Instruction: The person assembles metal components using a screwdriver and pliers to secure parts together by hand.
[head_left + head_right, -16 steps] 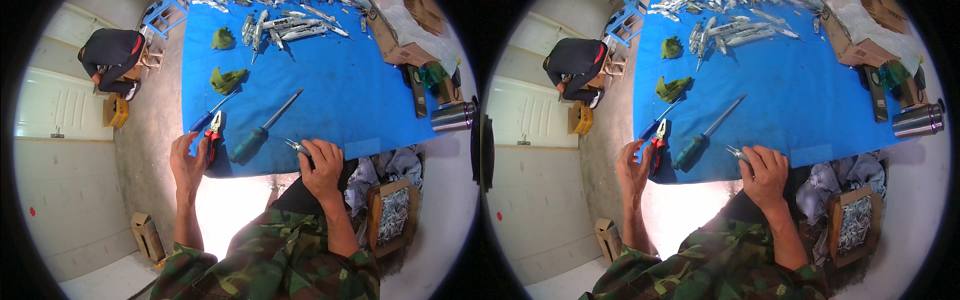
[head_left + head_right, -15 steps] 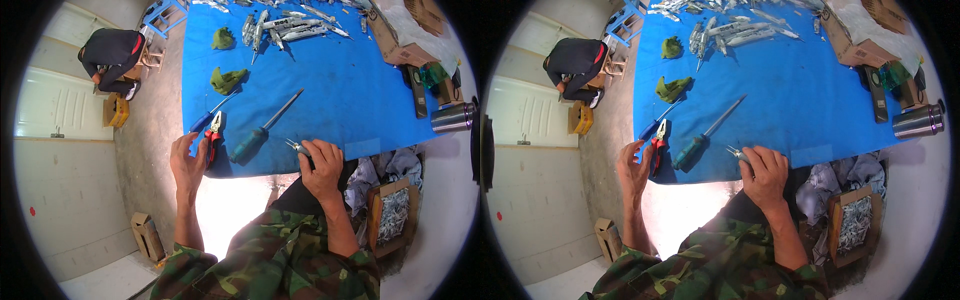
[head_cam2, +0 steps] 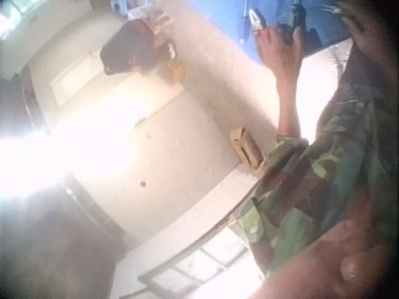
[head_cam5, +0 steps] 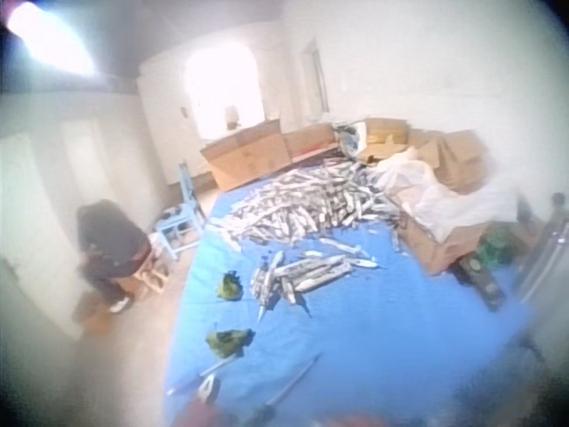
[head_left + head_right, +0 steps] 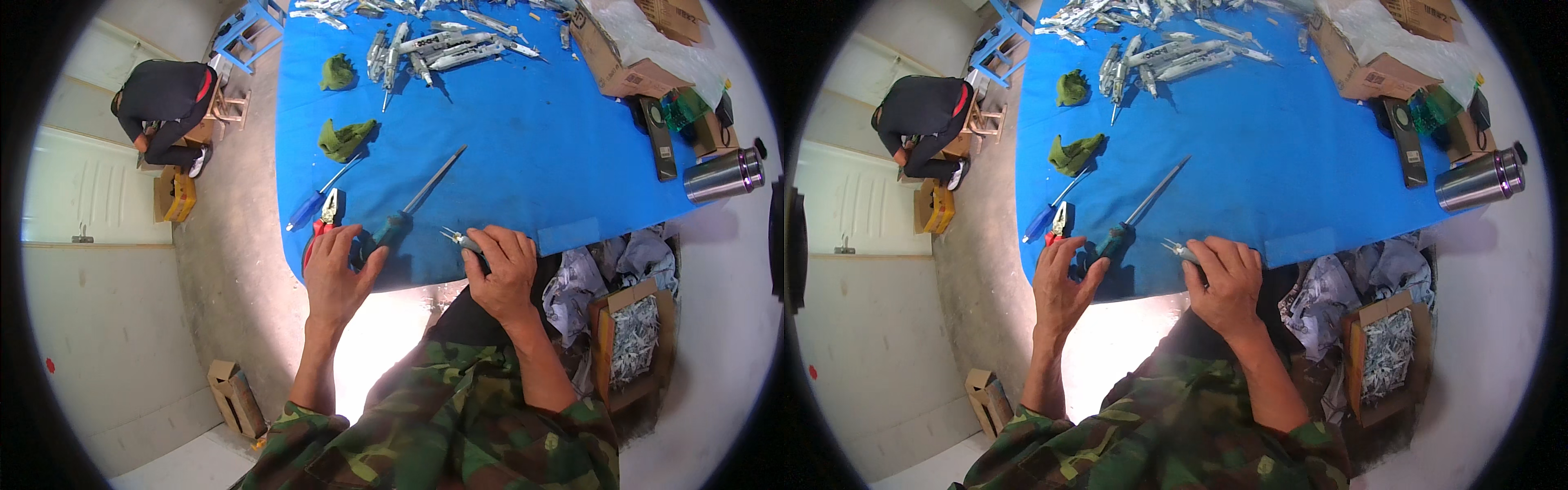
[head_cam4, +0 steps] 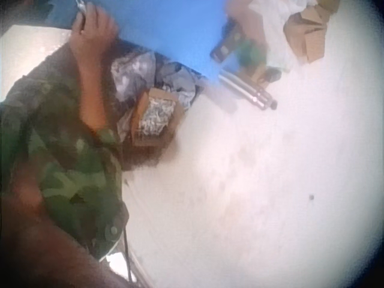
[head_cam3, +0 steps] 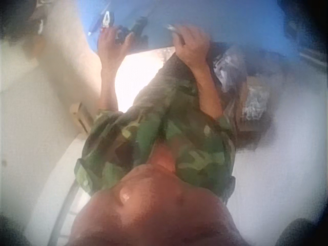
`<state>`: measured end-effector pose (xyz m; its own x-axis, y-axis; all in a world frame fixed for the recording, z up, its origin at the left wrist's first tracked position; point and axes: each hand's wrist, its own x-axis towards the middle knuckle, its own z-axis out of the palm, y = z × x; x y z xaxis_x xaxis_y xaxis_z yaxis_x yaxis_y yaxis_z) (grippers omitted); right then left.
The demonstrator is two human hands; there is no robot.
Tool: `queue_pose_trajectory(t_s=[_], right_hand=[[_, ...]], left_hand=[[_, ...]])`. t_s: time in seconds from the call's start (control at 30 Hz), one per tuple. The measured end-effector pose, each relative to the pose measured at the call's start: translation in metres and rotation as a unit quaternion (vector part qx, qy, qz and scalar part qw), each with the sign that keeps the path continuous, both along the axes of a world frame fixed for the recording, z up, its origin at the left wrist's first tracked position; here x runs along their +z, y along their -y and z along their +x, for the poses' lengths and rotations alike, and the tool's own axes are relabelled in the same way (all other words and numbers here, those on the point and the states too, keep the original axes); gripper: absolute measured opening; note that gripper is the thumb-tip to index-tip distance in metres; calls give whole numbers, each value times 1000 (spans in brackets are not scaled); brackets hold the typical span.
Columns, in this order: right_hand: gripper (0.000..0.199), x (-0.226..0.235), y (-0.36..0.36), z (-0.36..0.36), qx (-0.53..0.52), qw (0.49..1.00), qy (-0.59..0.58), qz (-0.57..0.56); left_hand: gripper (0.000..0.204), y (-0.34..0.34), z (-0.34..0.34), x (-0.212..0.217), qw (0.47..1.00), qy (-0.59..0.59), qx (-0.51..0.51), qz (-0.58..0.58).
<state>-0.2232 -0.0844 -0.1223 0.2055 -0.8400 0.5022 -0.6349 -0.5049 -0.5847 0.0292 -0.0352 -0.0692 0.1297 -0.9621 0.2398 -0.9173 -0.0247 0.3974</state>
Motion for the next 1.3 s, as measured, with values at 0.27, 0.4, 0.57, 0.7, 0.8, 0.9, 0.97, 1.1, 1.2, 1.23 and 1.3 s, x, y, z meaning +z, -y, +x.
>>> queue_pose_trajectory(t_s=[0.27, 0.4, 0.57, 0.7, 0.8, 0.9, 0.97, 1.1, 1.2, 1.23, 1.3], right_hand=[[31, 1, 0, -1, -1, 1000, 18, -5], [30, -1, 0, -3, -1, 1000, 21, -7], [30, -2, 0, -2, 1, 1000, 24, -9], [29, -2, -1, -3, 7, 1000, 30, 5], [28, -1, -1, -3, 3, 1000, 29, 8], [28, -2, -1, -4, 3, 999, 30, 9], [29, -2, 0, -3, 3, 1000, 30, 7], [30, -2, 1, -2, 0, 1000, 24, 1], [28, -3, 1, -2, 0, 1000, 21, -2], [28, -3, 1, -2, 0, 1000, 21, -3], [27, -1, 1, -2, -2, 1000, 21, -4]], left_hand=[[38, 3, -13, -4, 999, 52, -3, 15], [31, -1, -15, 6, 993, -110, 31, 34], [27, -6, 5, 30, 932, -356, 67, -8], [31, -9, 22, 53, 853, -507, 56, -111], [31, -12, 23, 71, 858, -486, 50, -157], [33, -13, 20, 83, 871, -457, 30, -179], [35, -10, 16, 88, 873, -448, 8, -192], [35, -5, 7, 84, 889, -415, 2, -196], [34, -2, -3, 83, 897, -398, -10, -190], [34, -2, -7, 81, 897, -399, -9, -188], [33, 1, -9, 79, 898, -400, -10, -183]])
